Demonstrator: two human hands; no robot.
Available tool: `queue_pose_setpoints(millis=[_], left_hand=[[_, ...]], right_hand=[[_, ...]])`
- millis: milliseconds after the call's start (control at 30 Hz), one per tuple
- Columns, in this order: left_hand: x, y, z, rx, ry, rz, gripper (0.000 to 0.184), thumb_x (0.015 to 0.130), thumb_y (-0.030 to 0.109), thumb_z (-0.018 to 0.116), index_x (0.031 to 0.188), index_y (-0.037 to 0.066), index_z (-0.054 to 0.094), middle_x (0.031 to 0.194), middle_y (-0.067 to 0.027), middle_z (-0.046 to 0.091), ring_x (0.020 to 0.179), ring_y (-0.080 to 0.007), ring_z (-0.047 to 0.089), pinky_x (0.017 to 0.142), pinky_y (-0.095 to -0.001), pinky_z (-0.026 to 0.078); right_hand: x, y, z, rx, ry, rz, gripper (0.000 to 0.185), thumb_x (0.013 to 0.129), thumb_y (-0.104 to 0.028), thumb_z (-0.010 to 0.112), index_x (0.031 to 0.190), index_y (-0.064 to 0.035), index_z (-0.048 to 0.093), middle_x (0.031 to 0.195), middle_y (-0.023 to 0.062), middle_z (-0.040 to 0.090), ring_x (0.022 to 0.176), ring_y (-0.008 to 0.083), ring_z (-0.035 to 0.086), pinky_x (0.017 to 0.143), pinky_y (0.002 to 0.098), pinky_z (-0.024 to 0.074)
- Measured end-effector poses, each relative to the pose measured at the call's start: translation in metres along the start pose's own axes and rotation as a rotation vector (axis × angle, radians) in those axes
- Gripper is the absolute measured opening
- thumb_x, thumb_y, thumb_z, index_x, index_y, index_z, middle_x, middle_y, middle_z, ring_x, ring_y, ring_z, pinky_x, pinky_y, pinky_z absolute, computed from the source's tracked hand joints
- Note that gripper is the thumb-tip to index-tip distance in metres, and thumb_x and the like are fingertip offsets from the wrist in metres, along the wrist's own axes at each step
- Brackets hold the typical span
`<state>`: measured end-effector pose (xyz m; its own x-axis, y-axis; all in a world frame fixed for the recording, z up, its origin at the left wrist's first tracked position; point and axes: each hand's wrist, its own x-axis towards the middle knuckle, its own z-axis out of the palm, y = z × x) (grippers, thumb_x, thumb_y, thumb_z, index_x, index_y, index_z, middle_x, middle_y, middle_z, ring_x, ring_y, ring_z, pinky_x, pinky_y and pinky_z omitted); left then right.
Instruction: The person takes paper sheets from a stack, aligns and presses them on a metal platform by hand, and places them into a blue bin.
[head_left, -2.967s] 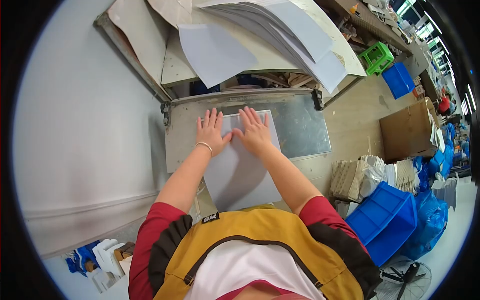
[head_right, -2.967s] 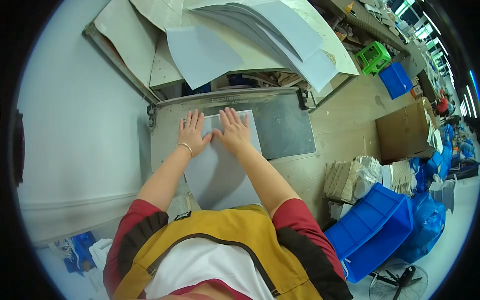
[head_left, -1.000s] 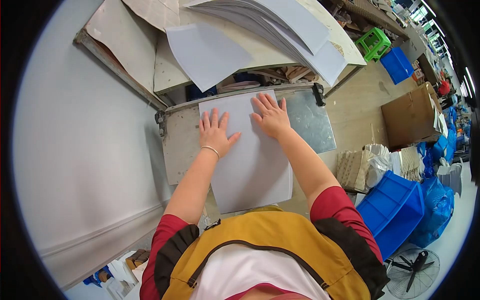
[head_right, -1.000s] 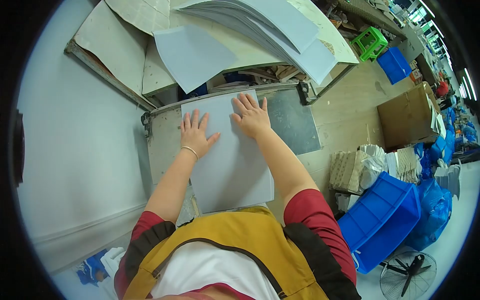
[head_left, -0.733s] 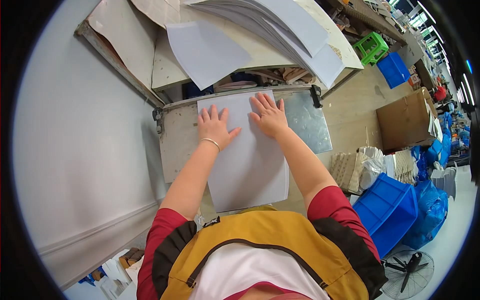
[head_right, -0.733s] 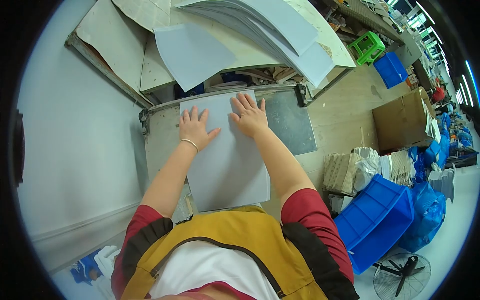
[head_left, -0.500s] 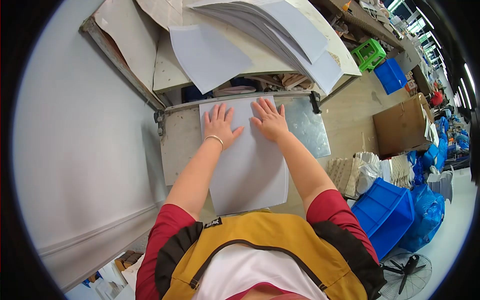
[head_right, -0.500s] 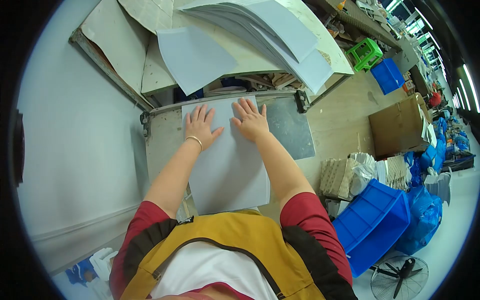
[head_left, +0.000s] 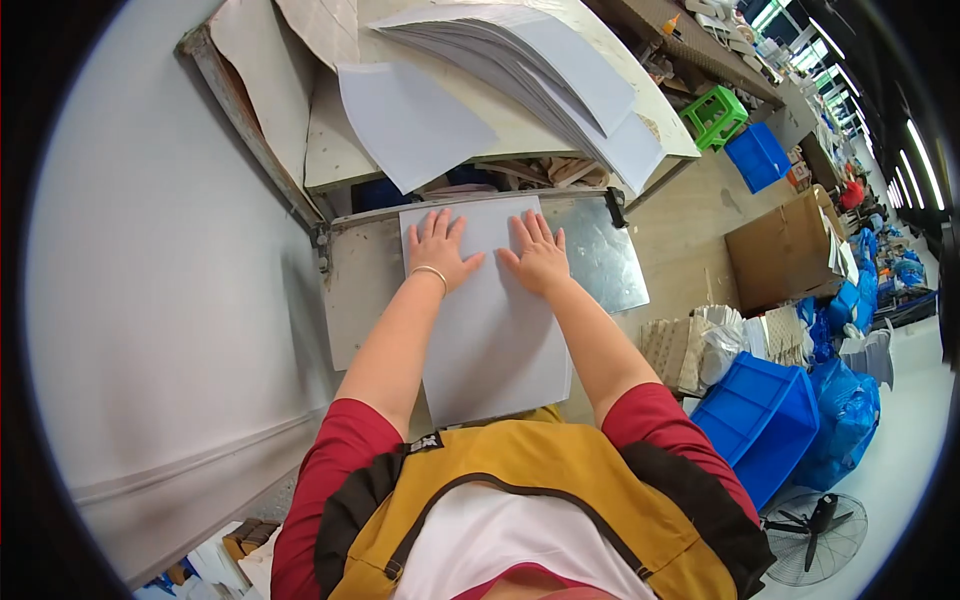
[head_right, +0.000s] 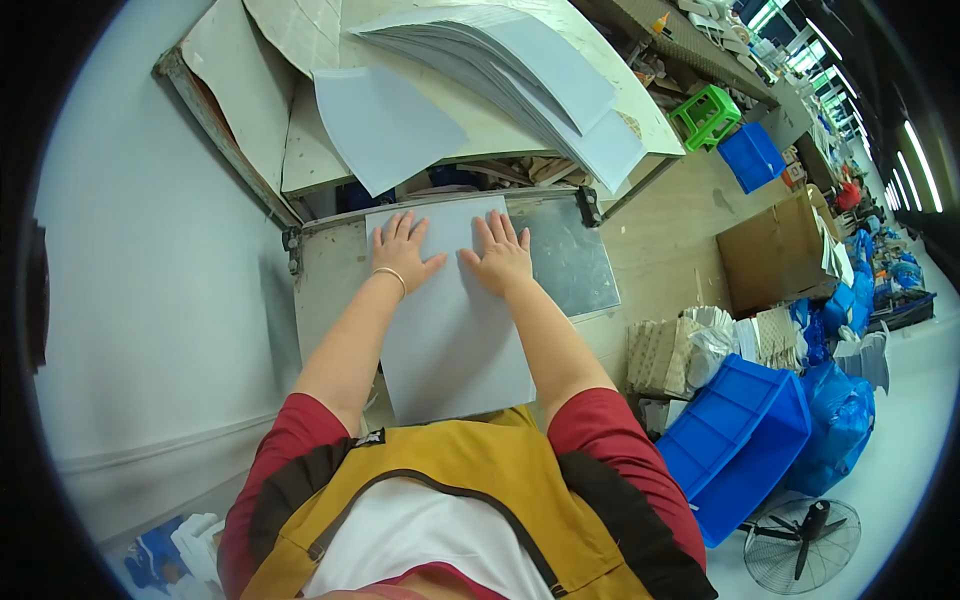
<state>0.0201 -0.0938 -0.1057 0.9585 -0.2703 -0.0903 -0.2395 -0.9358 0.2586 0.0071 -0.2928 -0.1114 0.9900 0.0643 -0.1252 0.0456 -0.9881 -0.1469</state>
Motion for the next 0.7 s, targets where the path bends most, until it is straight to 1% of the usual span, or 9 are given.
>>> queue_pose_setpoints(millis=[67, 100, 167, 200, 233, 333, 467, 600, 700], left_hand=[[-0.006, -0.003, -0.004, -0.037, -0.029, 0.005, 0.074, 0.084, 0.054, 0.054, 0.145, 0.017, 0.033, 0.154, -0.0078, 0.023, 0.143, -0.0252, 0.017, 0.115, -0.0473, 0.010], [-0.002, -0.010, -0.003, -0.033, -0.014, 0.008, 0.074, 0.084, 0.054, 0.054, 0.145, 0.017, 0.033, 0.154, -0.0078, 0.023, 0.143, -0.0252, 0.017, 0.115, -0.0473, 0.010], [0.009, -0.036, 0.014, -0.173, -0.044, 0.109, 0.070, 0.086, 0.050, 0.052, 0.144, 0.014, 0.035, 0.153, -0.0091, 0.025, 0.142, -0.0270, 0.020, 0.114, -0.0474, 0.013], [0.012, -0.044, 0.014, -0.245, -0.059, 0.158, 0.068, 0.087, 0.048, 0.051, 0.143, 0.013, 0.036, 0.153, -0.0098, 0.026, 0.141, -0.0279, 0.021, 0.114, -0.0475, 0.014], [0.013, -0.050, 0.017, -0.242, -0.051, 0.157, 0.068, 0.087, 0.048, 0.051, 0.143, 0.013, 0.036, 0.153, -0.0098, 0.026, 0.141, -0.0279, 0.021, 0.114, -0.0475, 0.014], [-0.008, -0.056, 0.030, -0.079, 0.084, 0.122, 0.065, 0.090, 0.043, 0.047, 0.143, 0.007, 0.035, 0.152, -0.0110, 0.027, 0.141, -0.0275, 0.023, 0.114, -0.0459, 0.016], [-0.035, -0.047, 0.026, 0.022, 0.132, 0.033, 0.063, 0.092, 0.040, 0.043, 0.142, 0.003, 0.034, 0.151, -0.0115, 0.028, 0.141, -0.0264, 0.022, 0.115, -0.0440, 0.016], [-0.032, -0.042, 0.019, 0.069, 0.076, -0.007, 0.064, 0.092, 0.040, 0.043, 0.143, 0.004, 0.032, 0.152, -0.0113, 0.028, 0.141, -0.0262, 0.022, 0.115, -0.0452, 0.015], [-0.032, -0.041, 0.019, 0.103, 0.086, -0.011, 0.064, 0.091, 0.040, 0.045, 0.143, 0.005, 0.034, 0.151, -0.0105, 0.029, 0.141, -0.0257, 0.023, 0.115, -0.0461, 0.016]], right_hand=[[-0.015, -0.008, 0.000, -0.037, 0.007, 0.011, 0.070, 0.092, -0.055, 0.042, 0.148, -0.0168, 0.024, 0.156, 0.0080, 0.015, 0.145, 0.0233, 0.012, 0.114, 0.0503, 0.0141], [-0.011, -0.008, -0.006, -0.051, -0.049, 0.024, 0.071, 0.092, -0.055, 0.041, 0.149, -0.0174, 0.022, 0.157, 0.0080, 0.014, 0.145, 0.0232, 0.011, 0.114, 0.0505, 0.0138], [-0.004, -0.011, -0.017, -0.079, -0.162, 0.049, 0.071, 0.093, -0.055, 0.039, 0.150, -0.0187, 0.018, 0.157, 0.0080, 0.012, 0.145, 0.0231, 0.010, 0.114, 0.0509, 0.0131], [-0.002, -0.012, -0.019, -0.081, -0.150, 0.043, 0.071, 0.093, -0.055, 0.039, 0.150, -0.0187, 0.018, 0.157, 0.0080, 0.012, 0.145, 0.0231, 0.010, 0.114, 0.0509, 0.0131], [-0.001, -0.012, -0.019, -0.066, -0.148, 0.044, 0.071, 0.093, -0.055, 0.039, 0.150, -0.0188, 0.018, 0.157, 0.0080, 0.011, 0.145, 0.0229, 0.009, 0.115, 0.0508, 0.0123], [-0.007, -0.009, -0.010, -0.029, -0.166, 0.051, 0.070, 0.093, -0.056, 0.038, 0.150, -0.0190, 0.017, 0.157, 0.0080, 0.010, 0.145, 0.0225, 0.007, 0.115, 0.0508, 0.0109], [-0.009, -0.012, -0.003, -0.009, -0.096, 0.058, 0.070, 0.094, -0.056, 0.035, 0.150, -0.0189, 0.018, 0.157, 0.0081, 0.010, 0.145, 0.0223, 0.006, 0.115, 0.0514, 0.0089], [-0.010, -0.012, -0.003, -0.006, -0.064, 0.050, 0.071, 0.093, -0.058, 0.036, 0.150, -0.0188, 0.019, 0.157, 0.0088, 0.009, 0.145, 0.0222, 0.006, 0.115, 0.0509, 0.0080], [-0.012, -0.012, -0.004, -0.016, -0.065, 0.053, 0.071, 0.093, -0.058, 0.035, 0.150, -0.0188, 0.019, 0.157, 0.0091, 0.010, 0.145, 0.0225, 0.006, 0.115, 0.0511, 0.0080]])
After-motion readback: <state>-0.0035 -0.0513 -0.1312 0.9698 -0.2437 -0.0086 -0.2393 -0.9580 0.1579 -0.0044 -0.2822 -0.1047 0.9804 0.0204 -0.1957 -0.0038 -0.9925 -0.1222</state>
